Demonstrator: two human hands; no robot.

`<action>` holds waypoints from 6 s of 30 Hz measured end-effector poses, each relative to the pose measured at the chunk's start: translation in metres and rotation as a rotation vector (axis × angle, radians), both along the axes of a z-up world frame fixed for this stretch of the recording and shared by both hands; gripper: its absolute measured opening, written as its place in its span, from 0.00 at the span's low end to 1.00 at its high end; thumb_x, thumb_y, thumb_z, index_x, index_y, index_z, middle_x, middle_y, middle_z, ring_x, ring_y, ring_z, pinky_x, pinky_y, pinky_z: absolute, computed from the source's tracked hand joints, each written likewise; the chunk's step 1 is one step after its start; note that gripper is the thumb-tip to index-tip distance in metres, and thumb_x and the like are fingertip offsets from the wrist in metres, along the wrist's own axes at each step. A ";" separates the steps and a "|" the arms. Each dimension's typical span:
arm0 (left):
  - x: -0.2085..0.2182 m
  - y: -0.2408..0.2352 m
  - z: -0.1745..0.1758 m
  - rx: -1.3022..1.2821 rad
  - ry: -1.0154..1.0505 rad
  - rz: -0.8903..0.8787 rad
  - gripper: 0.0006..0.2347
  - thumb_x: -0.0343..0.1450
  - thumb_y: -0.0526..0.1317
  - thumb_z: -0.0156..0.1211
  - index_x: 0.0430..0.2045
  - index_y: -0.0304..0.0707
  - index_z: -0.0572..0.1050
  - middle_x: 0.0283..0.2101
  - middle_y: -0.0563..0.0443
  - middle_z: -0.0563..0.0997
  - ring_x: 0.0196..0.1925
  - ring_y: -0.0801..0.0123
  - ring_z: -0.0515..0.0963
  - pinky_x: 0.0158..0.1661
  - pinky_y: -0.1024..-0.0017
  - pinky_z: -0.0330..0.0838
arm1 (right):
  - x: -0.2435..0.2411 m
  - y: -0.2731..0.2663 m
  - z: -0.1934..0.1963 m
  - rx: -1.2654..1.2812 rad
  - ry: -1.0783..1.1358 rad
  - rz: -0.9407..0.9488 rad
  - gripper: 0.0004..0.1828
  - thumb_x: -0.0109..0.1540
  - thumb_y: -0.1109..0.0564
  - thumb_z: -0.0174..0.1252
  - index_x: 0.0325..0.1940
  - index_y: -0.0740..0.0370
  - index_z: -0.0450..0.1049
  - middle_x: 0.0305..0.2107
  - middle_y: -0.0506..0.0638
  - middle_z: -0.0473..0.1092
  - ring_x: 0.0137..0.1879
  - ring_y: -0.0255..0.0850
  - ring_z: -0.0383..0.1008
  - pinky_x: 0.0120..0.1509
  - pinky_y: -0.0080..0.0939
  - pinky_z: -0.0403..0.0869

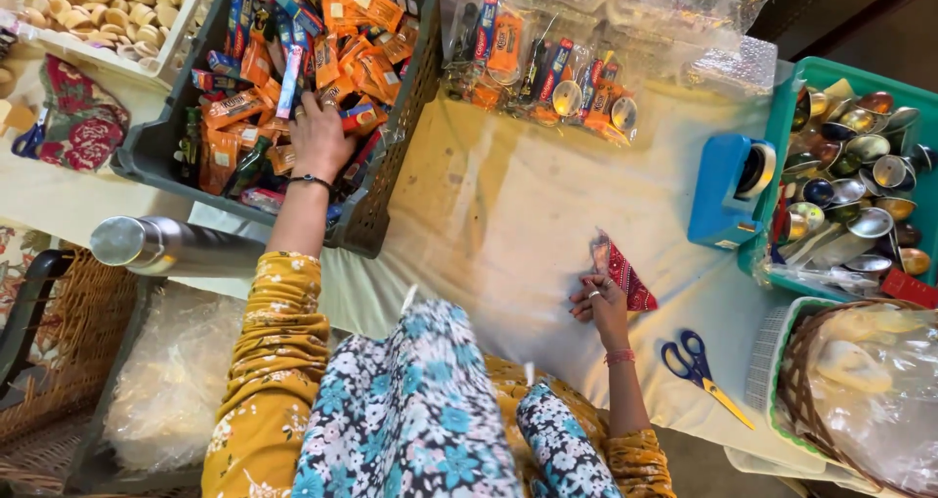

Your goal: The person sits at a table and packs small snack packets and toothpaste tubes into clear plastic bags. They retrieve items from a crate, place them into bags, and arrange the filled bags on the table.

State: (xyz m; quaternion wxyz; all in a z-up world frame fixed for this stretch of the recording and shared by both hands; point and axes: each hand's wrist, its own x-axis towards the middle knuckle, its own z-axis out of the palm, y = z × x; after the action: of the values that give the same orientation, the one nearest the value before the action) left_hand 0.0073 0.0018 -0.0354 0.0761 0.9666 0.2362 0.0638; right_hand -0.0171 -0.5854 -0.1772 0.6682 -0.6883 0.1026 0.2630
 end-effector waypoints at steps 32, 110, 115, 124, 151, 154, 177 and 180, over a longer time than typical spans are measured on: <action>-0.034 0.053 -0.007 -0.029 -0.073 0.689 0.26 0.61 0.43 0.75 0.45 0.20 0.71 0.53 0.28 0.68 0.50 0.37 0.76 0.49 0.54 0.74 | 0.000 0.001 0.003 0.022 -0.007 -0.011 0.11 0.68 0.58 0.52 0.51 0.68 0.69 0.28 0.57 0.76 0.23 0.38 0.75 0.24 0.34 0.72; -0.012 0.009 0.055 0.001 -0.617 0.170 0.20 0.75 0.39 0.64 0.58 0.26 0.70 0.57 0.31 0.76 0.59 0.40 0.77 0.60 0.53 0.70 | -0.001 -0.004 -0.008 0.060 0.002 0.015 0.12 0.67 0.62 0.46 0.54 0.68 0.68 0.29 0.58 0.76 0.24 0.40 0.76 0.26 0.36 0.74; -0.052 -0.063 0.068 -0.052 -0.910 -0.050 0.25 0.82 0.36 0.61 0.69 0.19 0.56 0.71 0.26 0.63 0.75 0.37 0.64 0.74 0.51 0.55 | -0.001 -0.010 -0.019 0.087 -0.002 0.000 0.14 0.65 0.64 0.45 0.54 0.68 0.68 0.29 0.58 0.77 0.24 0.41 0.77 0.27 0.38 0.76; -0.099 -0.317 -0.141 -1.315 -0.509 -0.014 0.08 0.73 0.35 0.63 0.44 0.32 0.75 0.36 0.54 0.77 0.37 0.73 0.75 0.37 0.71 0.74 | -0.007 -0.003 0.002 0.021 0.019 0.008 0.11 0.67 0.59 0.50 0.52 0.66 0.69 0.28 0.55 0.77 0.24 0.40 0.77 0.26 0.38 0.76; -0.091 -0.335 -0.066 -0.475 -0.255 -0.305 0.31 0.65 0.46 0.71 0.62 0.34 0.66 0.70 0.34 0.62 0.71 0.43 0.60 0.66 0.47 0.57 | -0.014 -0.028 0.081 0.273 -0.411 -0.582 0.07 0.69 0.64 0.50 0.51 0.63 0.68 0.44 0.47 0.71 0.49 0.33 0.71 0.57 0.34 0.73; -0.097 -0.335 -0.086 -0.369 -0.101 -0.392 0.35 0.62 0.45 0.72 0.63 0.30 0.65 0.71 0.35 0.59 0.70 0.41 0.60 0.65 0.45 0.54 | -0.018 -0.020 0.104 0.469 -0.277 -0.746 0.10 0.65 0.62 0.47 0.49 0.63 0.70 0.43 0.49 0.73 0.49 0.37 0.75 0.58 0.38 0.75; -0.094 -0.374 -0.094 -1.096 -0.194 -0.116 0.17 0.70 0.38 0.63 0.52 0.35 0.71 0.54 0.42 0.78 0.55 0.57 0.77 0.52 0.63 0.73 | -0.005 -0.018 0.066 0.728 -0.330 -0.675 0.18 0.74 0.50 0.41 0.57 0.62 0.73 0.48 0.53 0.75 0.52 0.43 0.75 0.60 0.44 0.75; -0.088 -0.403 -0.079 -0.593 -0.319 -0.469 0.32 0.66 0.45 0.70 0.62 0.29 0.63 0.66 0.28 0.66 0.67 0.40 0.66 0.65 0.52 0.59 | -0.002 -0.052 0.100 0.763 -0.303 -0.863 0.15 0.74 0.53 0.42 0.55 0.62 0.71 0.50 0.54 0.75 0.56 0.46 0.77 0.66 0.50 0.75</action>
State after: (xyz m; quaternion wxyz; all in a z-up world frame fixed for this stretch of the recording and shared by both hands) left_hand -0.0810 -0.4013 -0.1142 0.3996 0.9084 0.0027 0.1227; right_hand -0.0195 -0.6376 -0.0771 0.9221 -0.3253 0.1749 -0.1154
